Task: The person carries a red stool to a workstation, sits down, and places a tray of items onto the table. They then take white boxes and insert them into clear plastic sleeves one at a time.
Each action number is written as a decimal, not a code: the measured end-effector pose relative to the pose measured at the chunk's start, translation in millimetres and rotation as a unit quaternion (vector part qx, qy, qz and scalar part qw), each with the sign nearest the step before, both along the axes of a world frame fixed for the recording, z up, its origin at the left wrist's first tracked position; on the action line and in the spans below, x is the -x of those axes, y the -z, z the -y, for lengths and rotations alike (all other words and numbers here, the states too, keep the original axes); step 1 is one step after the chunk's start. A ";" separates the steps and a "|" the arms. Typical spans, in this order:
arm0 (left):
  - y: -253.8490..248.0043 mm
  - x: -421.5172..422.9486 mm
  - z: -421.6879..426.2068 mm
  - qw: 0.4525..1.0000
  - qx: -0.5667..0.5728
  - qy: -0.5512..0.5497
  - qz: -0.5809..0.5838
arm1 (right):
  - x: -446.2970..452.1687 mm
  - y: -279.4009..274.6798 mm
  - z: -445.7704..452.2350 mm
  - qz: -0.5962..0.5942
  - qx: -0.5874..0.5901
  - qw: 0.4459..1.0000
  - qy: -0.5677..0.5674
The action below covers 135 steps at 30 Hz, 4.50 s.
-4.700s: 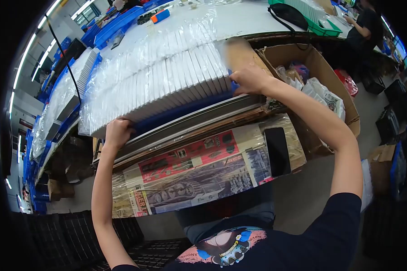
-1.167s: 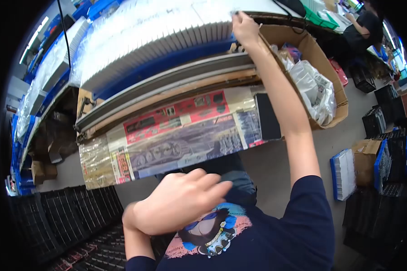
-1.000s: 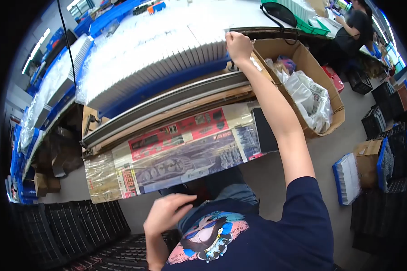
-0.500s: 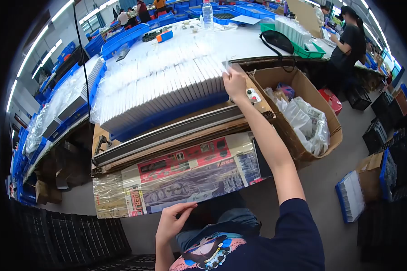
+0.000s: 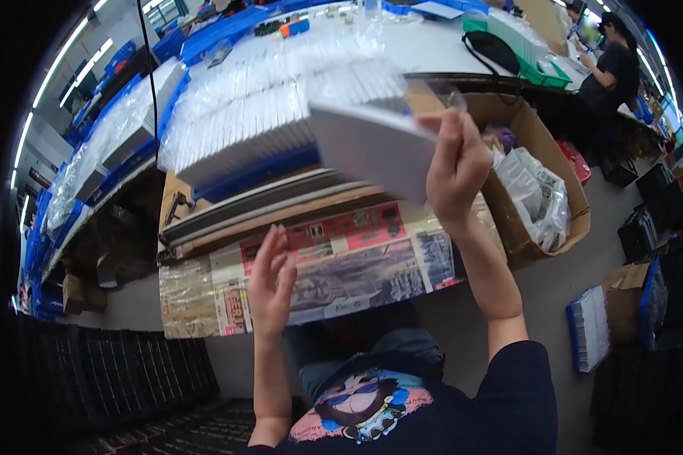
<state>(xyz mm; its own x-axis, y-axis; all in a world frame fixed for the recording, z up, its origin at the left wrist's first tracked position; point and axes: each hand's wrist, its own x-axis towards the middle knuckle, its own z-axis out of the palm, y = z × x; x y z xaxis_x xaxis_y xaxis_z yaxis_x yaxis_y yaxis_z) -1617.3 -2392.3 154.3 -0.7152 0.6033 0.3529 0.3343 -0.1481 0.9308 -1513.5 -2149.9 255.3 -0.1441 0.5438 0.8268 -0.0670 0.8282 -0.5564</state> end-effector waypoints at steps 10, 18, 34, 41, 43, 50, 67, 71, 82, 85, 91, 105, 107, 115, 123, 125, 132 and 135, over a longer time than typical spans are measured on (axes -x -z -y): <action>88.7 22.9 -5.4 0.893 -0.039 0.033 0.447 | 12.1 180.8 67.7 0.199 0.413 0.845 -0.276; 93.0 71.5 -56.2 0.874 -0.074 -0.043 0.478 | 66.2 212.1 29.5 -0.002 0.579 0.782 -0.229; 52.4 37.7 -42.5 0.978 -0.100 -0.041 0.180 | 20.5 171.1 63.4 -0.012 0.390 0.854 -0.343; 71.4 25.8 -20.6 0.982 -0.180 -0.006 0.051 | 7.5 187.3 67.2 -0.011 0.282 0.879 -0.385; 69.9 29.3 -19.8 0.987 -0.141 -0.023 0.071 | 10.6 178.9 68.0 -0.008 0.321 0.875 -0.361; 83.8 34.5 -18.7 0.929 -0.022 -0.003 0.369 | 25.6 174.5 74.0 -0.021 0.575 0.761 -0.300; 91.1 77.7 -79.8 0.870 -0.067 -0.059 0.485 | 35.7 201.9 40.9 0.026 0.603 0.749 -0.274; 80.9 87.3 -68.6 0.866 -0.094 -0.147 0.469 | 36.0 202.4 43.7 0.008 0.590 0.764 -0.260; 104.4 65.6 -59.3 0.906 -0.063 -0.048 0.416 | 51.8 214.2 38.7 0.032 0.573 0.781 -0.246; 105.0 67.8 -61.8 0.902 -0.064 -0.039 0.426 | 51.9 212.4 38.9 0.028 0.578 0.778 -0.245; 106.2 67.7 -60.7 0.904 -0.064 -0.043 0.420 | 54.6 207.1 42.4 0.015 0.587 0.777 -0.227; 112.2 68.8 -64.2 0.900 -0.079 -0.048 0.427 | 55.4 207.8 41.5 0.001 0.596 0.766 -0.240; 110.7 67.1 -65.3 0.898 -0.082 -0.053 0.429 | 54.9 208.0 41.0 -0.003 0.600 0.762 -0.244; 114.8 56.9 -73.7 0.904 -0.079 -0.099 0.408 | 49.4 206.4 33.6 -0.008 0.613 0.747 -0.256; 112.4 63.3 -69.8 0.899 -0.090 -0.067 0.424 | 50.7 209.8 41.1 -0.020 0.606 0.758 -0.239; 110.6 63.7 -68.8 0.897 -0.090 -0.068 0.428 | 50.7 209.9 40.6 -0.020 0.604 0.758 -0.245; 112.4 65.6 -67.9 0.888 -0.102 -0.066 0.443 | 54.2 211.2 40.3 -0.009 0.601 0.763 -0.239; 116.6 67.8 -67.2 0.891 -0.097 -0.060 0.439 | 52.5 216.2 39.8 -0.013 0.599 0.763 -0.242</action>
